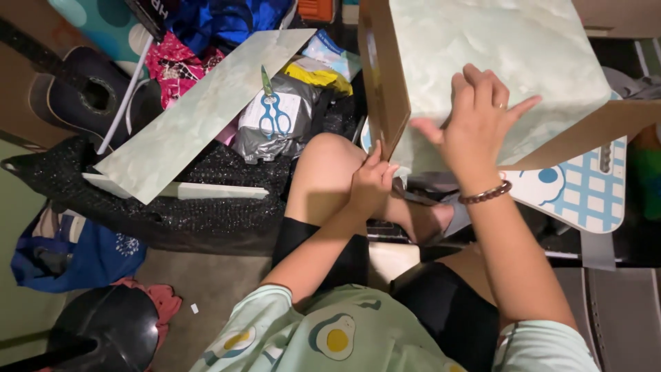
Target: The person wraps a cardboard box with a sheet of marble-patterned paper. They smooth the paper over the top and sides, fold the edges, and tuck the paper into the box to secure it.
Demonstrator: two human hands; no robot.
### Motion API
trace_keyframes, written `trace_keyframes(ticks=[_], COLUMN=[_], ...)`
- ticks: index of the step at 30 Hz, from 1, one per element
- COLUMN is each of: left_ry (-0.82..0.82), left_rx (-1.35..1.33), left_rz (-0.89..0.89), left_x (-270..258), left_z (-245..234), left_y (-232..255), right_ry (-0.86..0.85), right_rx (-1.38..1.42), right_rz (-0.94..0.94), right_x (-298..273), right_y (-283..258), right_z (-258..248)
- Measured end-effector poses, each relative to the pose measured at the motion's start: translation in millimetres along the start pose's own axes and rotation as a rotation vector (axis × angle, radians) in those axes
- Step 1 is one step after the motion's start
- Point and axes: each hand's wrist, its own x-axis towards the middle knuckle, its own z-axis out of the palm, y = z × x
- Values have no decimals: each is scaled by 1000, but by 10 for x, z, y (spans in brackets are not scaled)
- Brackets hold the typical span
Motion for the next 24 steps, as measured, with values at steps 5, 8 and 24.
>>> trace_keyframes(ticks=[5,8,24], left_ry=[-22,-33,-131], left_rx=[-30,-31,-42], left_rz=[22,-12,-83], left_x=[-77,-89,9], left_z=[60,34,-3], left_y=[-115,-130,-140], right_ry=[72,46,393], right_rx=[-7,4,849], right_rz=[44,29,329], right_x=[-149,-82,-874], right_y=[-94,-67,570], right_z=[114,-14,1])
